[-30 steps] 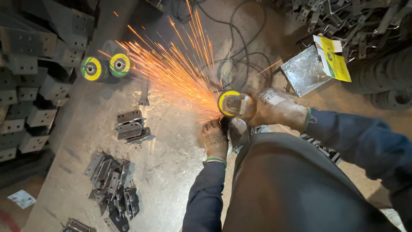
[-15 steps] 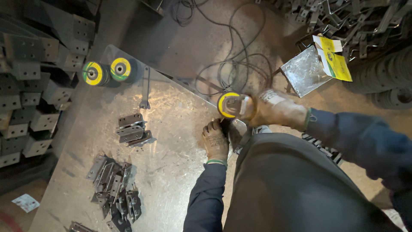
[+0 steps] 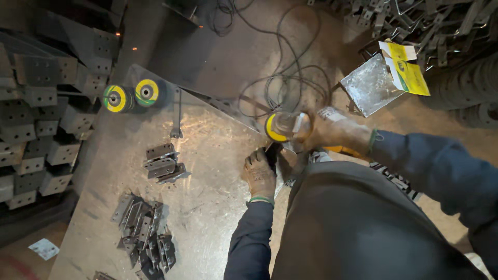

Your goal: The person holds small metal bracket castings on a steel worktable and grinds their edges with an angle grinder, producing sparks, then sets finished pieces aside and picks up the next bracket. The person repeats this grinding cycle on successive brackets across the episode.

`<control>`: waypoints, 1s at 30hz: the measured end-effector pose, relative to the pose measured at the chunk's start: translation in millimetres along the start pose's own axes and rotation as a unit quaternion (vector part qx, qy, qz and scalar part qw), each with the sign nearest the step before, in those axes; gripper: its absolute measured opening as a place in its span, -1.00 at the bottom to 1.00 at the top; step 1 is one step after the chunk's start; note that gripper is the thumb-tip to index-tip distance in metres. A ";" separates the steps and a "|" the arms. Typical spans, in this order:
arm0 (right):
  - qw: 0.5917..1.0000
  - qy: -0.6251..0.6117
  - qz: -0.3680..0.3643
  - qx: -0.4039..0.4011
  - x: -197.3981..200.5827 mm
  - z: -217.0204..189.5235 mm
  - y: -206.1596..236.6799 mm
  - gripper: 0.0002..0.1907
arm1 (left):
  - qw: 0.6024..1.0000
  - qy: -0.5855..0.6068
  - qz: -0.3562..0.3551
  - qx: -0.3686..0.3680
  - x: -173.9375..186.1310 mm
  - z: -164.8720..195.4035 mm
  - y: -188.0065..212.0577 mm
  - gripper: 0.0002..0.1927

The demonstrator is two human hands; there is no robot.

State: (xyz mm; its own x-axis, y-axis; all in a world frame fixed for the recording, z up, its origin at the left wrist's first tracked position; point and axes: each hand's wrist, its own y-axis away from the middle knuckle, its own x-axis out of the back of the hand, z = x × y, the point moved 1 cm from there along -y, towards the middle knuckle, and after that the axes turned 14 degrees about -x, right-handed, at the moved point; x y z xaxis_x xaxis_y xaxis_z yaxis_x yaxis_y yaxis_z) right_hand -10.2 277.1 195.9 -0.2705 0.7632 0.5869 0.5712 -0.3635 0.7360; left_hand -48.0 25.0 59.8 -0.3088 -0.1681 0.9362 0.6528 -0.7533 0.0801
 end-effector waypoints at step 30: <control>0.929 -0.324 -0.164 0.066 -24.3 37.5 -38.9 -0.33 | 0.999 -0.036 -0.027 0.007 -3.0 5.2 -1.7 -0.43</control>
State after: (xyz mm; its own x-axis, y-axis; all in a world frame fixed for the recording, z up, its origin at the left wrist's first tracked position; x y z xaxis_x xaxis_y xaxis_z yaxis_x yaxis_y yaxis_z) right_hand 3.2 292.7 140.3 0.0521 0.9984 -0.0206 0.6414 -0.0177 0.7670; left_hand -44.6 30.1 58.6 -0.2931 -0.0800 0.9527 0.6457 -0.7514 0.1356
